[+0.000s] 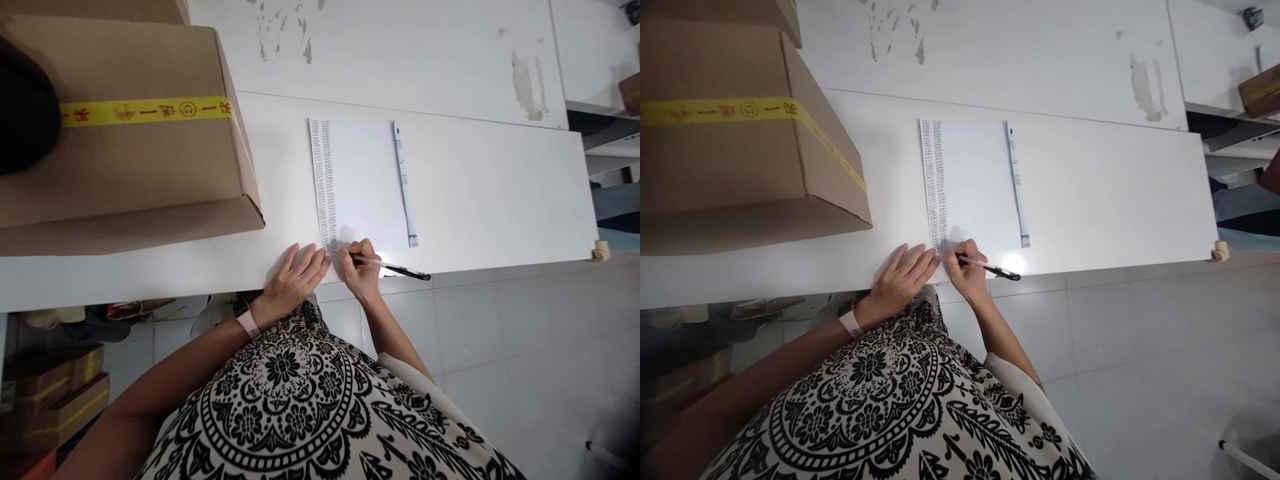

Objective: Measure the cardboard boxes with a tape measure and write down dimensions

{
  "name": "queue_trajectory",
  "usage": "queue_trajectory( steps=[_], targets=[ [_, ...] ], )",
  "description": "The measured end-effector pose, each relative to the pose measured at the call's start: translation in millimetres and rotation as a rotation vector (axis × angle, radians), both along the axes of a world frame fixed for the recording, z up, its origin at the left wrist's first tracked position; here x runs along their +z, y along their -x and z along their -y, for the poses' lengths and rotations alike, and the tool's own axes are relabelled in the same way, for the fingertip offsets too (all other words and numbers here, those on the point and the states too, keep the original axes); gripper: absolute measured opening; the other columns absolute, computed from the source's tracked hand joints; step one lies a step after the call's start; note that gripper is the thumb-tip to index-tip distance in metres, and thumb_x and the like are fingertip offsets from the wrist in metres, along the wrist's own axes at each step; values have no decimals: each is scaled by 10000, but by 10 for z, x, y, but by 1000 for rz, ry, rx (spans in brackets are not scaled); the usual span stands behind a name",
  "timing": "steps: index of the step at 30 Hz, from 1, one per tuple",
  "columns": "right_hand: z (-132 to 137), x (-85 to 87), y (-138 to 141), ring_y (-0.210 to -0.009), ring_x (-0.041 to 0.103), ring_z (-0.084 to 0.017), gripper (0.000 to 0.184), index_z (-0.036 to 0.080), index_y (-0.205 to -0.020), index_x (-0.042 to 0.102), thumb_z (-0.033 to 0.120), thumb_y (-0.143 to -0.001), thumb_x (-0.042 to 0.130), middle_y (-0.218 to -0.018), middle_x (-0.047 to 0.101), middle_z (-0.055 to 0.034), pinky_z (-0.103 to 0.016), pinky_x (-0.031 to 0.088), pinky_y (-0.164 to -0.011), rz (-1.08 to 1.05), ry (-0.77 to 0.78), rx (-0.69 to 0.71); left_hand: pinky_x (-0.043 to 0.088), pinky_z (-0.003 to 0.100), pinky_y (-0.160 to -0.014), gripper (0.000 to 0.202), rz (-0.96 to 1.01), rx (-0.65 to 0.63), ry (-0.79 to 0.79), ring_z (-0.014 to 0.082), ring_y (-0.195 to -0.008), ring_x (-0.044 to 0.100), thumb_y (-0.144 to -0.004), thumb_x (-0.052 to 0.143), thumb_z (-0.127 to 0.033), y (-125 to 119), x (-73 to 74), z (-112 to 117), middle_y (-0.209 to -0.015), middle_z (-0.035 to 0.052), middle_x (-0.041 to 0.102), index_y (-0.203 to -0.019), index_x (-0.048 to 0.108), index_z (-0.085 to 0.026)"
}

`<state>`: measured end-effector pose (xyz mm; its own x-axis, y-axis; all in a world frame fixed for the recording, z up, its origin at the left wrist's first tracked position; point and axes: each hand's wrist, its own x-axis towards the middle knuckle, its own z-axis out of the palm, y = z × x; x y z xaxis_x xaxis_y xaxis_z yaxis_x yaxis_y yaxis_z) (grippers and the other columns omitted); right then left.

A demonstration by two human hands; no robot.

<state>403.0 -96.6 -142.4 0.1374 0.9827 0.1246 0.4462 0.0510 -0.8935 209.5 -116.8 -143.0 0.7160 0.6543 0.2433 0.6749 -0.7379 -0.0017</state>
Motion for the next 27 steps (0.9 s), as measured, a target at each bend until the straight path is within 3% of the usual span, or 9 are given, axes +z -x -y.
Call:
queue_trajectory(
  steps=[8, 15, 27],
  targets=[
    [-4, 28, 11, -489, 327, -93, 289, 254, -751, 397, 319, -925, 619, -568, 400, 85, -267, 280, -492, -6, -6, 14, 391, 494, -1210, 479, -42, 16, 16, 272, -1416, 513, -1048, 424, -162, -1, 22, -4, -1524, 81, 564, -1522, 490, -182],
    [-2, 33, 15, -493, 332, -92, 291, 253, -747, 393, 311, -922, 618, -568, 398, 85, -261, 282, -491, -27, -1, 10, 435, 498, -1172, 435, -52, -6, -115, 286, -1356, 565, -1041, 441, -154, -5, 29, -9, -1470, 104, 612, -1459, 557, -124],
    [-11, 32, 12, -480, 333, -79, 281, 247, -751, 398, 287, -924, 616, -564, 393, 93, -236, 283, -475, 4, -52, 16, 437, 510, -1170, 436, -4, -5, -62, 292, -1360, 566, -1038, 453, -145, -5, 31, -12, -1468, 116, 612, -1462, 554, -122]
  ],
)
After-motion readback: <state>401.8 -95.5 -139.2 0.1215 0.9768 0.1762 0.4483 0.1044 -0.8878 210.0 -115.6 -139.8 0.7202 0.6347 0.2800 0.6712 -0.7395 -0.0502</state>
